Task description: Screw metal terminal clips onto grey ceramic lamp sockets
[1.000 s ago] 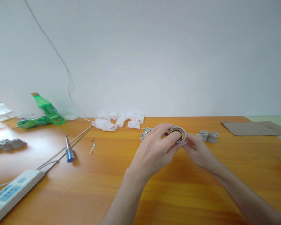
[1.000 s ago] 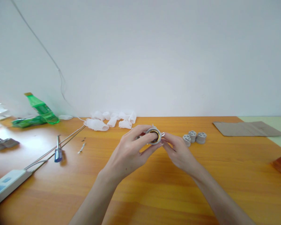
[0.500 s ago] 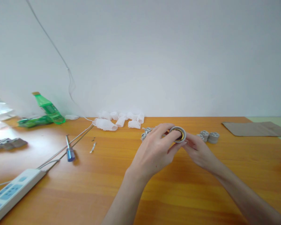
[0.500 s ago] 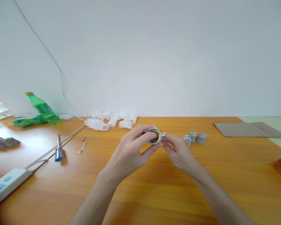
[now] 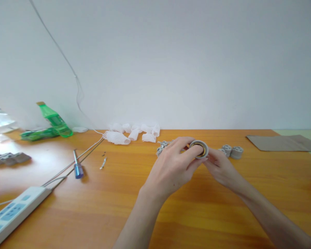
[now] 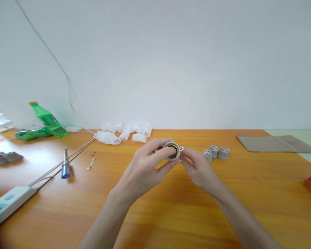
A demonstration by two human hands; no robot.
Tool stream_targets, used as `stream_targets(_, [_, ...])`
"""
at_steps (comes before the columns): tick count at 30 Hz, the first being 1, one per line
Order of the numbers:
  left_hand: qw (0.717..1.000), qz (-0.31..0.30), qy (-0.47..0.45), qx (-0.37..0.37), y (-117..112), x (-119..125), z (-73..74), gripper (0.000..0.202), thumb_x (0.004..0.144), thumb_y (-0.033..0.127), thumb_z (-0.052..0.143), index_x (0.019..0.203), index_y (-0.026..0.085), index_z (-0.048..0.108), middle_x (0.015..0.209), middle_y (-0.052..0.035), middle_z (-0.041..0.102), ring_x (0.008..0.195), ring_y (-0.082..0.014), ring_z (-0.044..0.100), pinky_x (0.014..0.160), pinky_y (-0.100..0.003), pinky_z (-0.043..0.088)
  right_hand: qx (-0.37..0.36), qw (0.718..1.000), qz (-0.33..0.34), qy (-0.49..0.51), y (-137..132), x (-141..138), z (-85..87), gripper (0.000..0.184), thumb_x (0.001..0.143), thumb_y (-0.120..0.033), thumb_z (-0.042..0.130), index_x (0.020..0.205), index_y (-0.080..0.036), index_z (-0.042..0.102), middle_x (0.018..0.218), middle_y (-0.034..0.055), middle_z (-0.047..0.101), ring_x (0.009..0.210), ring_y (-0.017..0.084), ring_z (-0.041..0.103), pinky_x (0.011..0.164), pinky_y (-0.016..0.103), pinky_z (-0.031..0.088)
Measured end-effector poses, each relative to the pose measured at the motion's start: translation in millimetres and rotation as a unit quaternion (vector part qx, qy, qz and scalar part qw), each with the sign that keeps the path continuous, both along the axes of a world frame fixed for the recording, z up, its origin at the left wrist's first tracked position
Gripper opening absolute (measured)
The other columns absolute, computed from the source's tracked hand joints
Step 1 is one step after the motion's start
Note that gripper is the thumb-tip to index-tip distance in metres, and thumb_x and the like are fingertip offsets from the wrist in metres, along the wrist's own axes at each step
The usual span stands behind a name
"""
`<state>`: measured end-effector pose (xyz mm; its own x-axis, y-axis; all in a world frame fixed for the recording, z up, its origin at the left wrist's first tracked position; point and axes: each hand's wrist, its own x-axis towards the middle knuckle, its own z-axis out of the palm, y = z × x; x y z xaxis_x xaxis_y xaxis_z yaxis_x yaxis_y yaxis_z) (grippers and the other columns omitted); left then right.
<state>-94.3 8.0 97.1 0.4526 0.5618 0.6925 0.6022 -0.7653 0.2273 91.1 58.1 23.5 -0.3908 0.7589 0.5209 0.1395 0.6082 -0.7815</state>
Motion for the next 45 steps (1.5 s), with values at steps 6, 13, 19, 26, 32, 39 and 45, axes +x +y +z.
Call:
stream_targets(6, [1.0, 0.0, -0.007, 0.006, 0.1, -0.5, -0.1, 0.01, 0.093, 0.014, 0.062, 0.101, 0.019, 0.065, 0.11, -0.0087, 0.069, 0.103, -0.0193, 0.066, 0.088, -0.033, 0.057, -0.002, 1.0, 0.0, -0.005, 0.2, 0.6, -0.1, 0.016, 0.1, -0.029, 0.054, 0.101, -0.022, 0.069, 0.098, 0.0031, 0.073, 0.087, 0.021, 0.065, 0.08, 0.031, 0.052])
stream_targets(13, [1.0, 0.002, -0.005, 0.004, -0.2, -1.0, 0.2, 0.012, 0.092, 0.014, 0.063, 0.103, 0.02, 0.064, 0.11, -0.0083, 0.069, 0.102, -0.0196, 0.066, 0.087, -0.034, 0.058, -0.01, 1.0, 0.016, -0.007, 0.2, 0.7, 1.1, 0.021, 0.102, -0.03, 0.052, 0.113, -0.023, 0.069, 0.111, 0.005, 0.074, 0.1, 0.024, 0.068, 0.088, 0.035, 0.053])
stream_targets(19, [1.0, -0.001, 0.009, 0.001, 0.7, -1.1, -0.6, 0.007, 0.097, 0.019, 0.058, 0.097, 0.02, 0.065, 0.111, -0.0096, 0.068, 0.102, -0.0193, 0.065, 0.084, -0.033, 0.058, 0.0, 1.0, 0.003, -0.011, 0.2, 1.1, 0.4, 0.02, 0.1, -0.027, 0.053, 0.11, -0.024, 0.07, 0.107, 0.0035, 0.075, 0.093, 0.022, 0.068, 0.085, 0.034, 0.053])
stream_targets(26, [0.999, 0.005, -0.004, 0.031, 0.3, 0.0, 1.6, 0.008, 0.096, 0.025, 0.061, 0.101, 0.02, 0.064, 0.106, -0.0083, 0.072, 0.096, -0.0185, 0.067, 0.083, -0.033, 0.058, 0.004, 1.0, 0.011, -0.009, 0.1, 1.2, 0.6, 0.017, 0.099, -0.023, 0.054, 0.104, -0.023, 0.07, 0.1, 0.0022, 0.074, 0.088, 0.02, 0.066, 0.078, 0.03, 0.051])
stream_targets(32, [0.999, 0.009, 0.001, 0.03, -1.5, -0.6, 2.5, 0.014, 0.093, 0.019, 0.065, 0.106, 0.021, 0.062, 0.108, -0.0073, 0.071, 0.099, -0.0185, 0.067, 0.085, -0.032, 0.058, -0.006, 1.0, 0.012, -0.004, -0.2, 0.1, 1.6, 0.022, 0.101, -0.023, 0.053, 0.116, -0.025, 0.069, 0.112, 0.0016, 0.074, 0.099, 0.021, 0.067, 0.087, 0.031, 0.051])
stream_targets(39, [0.999, 0.009, 0.006, 0.033, 0.6, -1.7, -0.2, 0.006, 0.095, 0.02, 0.06, 0.099, 0.021, 0.065, 0.11, -0.0086, 0.07, 0.099, -0.0185, 0.067, 0.082, -0.032, 0.058, 0.003, 1.0, 0.004, 0.0, -0.6, 1.1, 2.0, 0.015, 0.099, -0.024, 0.055, 0.103, -0.023, 0.07, 0.097, 0.0019, 0.073, 0.09, 0.021, 0.067, 0.083, 0.032, 0.052])
stream_targets(45, [1.0, 0.003, 0.006, 0.025, 0.0, -1.5, -0.9, 0.006, 0.096, 0.023, 0.06, 0.096, 0.02, 0.064, 0.108, -0.01, 0.069, 0.099, -0.0192, 0.067, 0.083, -0.032, 0.058, 0.0, 1.0, 0.003, -0.001, -0.1, 1.0, 2.0, 0.014, 0.099, -0.024, 0.055, 0.101, -0.023, 0.068, 0.099, 0.0028, 0.073, 0.09, 0.021, 0.066, 0.083, 0.031, 0.052])
